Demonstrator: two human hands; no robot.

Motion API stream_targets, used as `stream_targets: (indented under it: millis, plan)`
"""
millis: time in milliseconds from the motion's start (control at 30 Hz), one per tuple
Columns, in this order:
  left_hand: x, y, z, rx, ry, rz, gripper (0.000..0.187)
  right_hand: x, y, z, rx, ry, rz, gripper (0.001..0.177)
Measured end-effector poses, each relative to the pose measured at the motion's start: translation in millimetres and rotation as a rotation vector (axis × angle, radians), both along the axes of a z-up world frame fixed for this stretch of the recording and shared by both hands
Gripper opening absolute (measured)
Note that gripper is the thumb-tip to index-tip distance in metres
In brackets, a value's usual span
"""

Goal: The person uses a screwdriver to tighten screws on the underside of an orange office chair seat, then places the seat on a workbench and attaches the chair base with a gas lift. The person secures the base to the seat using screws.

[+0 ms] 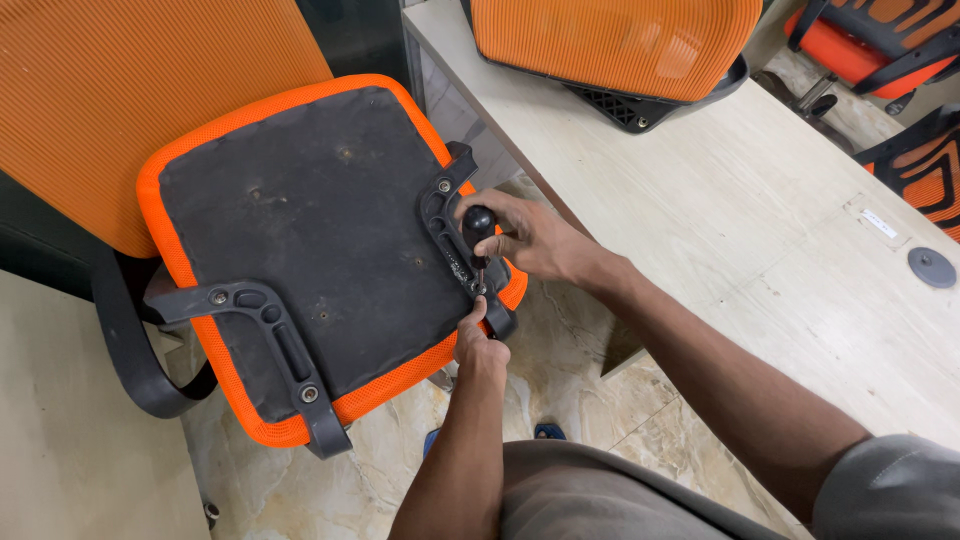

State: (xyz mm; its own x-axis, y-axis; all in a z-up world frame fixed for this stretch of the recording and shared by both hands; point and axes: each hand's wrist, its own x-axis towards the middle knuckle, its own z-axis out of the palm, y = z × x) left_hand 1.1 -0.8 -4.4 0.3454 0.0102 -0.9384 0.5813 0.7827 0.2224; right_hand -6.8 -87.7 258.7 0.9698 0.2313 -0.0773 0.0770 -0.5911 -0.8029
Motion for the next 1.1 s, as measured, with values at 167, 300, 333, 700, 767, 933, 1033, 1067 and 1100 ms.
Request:
stream_targets:
  millis: [167,300,333,700,767,933,1033,1067,1100]
  plan:
    - [7,-3,-17,-0.048,-0.008,0.041,0.041,17,-2,-18,0.129,-0.066,0.103,0.039]
    - [6,-3,-17,-0.018,0.001,0.036,0.04,29,-7,-36,0.247,-0.098,0.144,0.028]
    - [5,-3,-15,-0.02,0.008,0.036,0.04,29,-6,-39,0.284,-0.111,0.126,0.027]
    - [2,-1,-7,-0.048,0.013,0.062,0.045,3,32,-53,0.19,-0.195,-0.368,0.035]
    - [1,-1,-6,-0.049,-0.018,0.061,0.045,11,21,-49,0.364,-0.186,-0.13,0.035]
    - [1,0,-2,-0.002,0.004,0.04,0.047,22,1,-43,0.385,-0.004,0.158,0.037]
    - [1,2,0,0.01,0.033,0.044,0.046,28,-4,-46,0.37,-0.021,0.147,0.037]
    - [0,1,1,0.009,0.05,0.044,0.046,29,-3,-48,0.36,-0.079,0.146,0.033]
    - [0,1,2,0.017,0.05,0.034,0.046,30,-2,-49,0.35,-0.137,0.145,0.029]
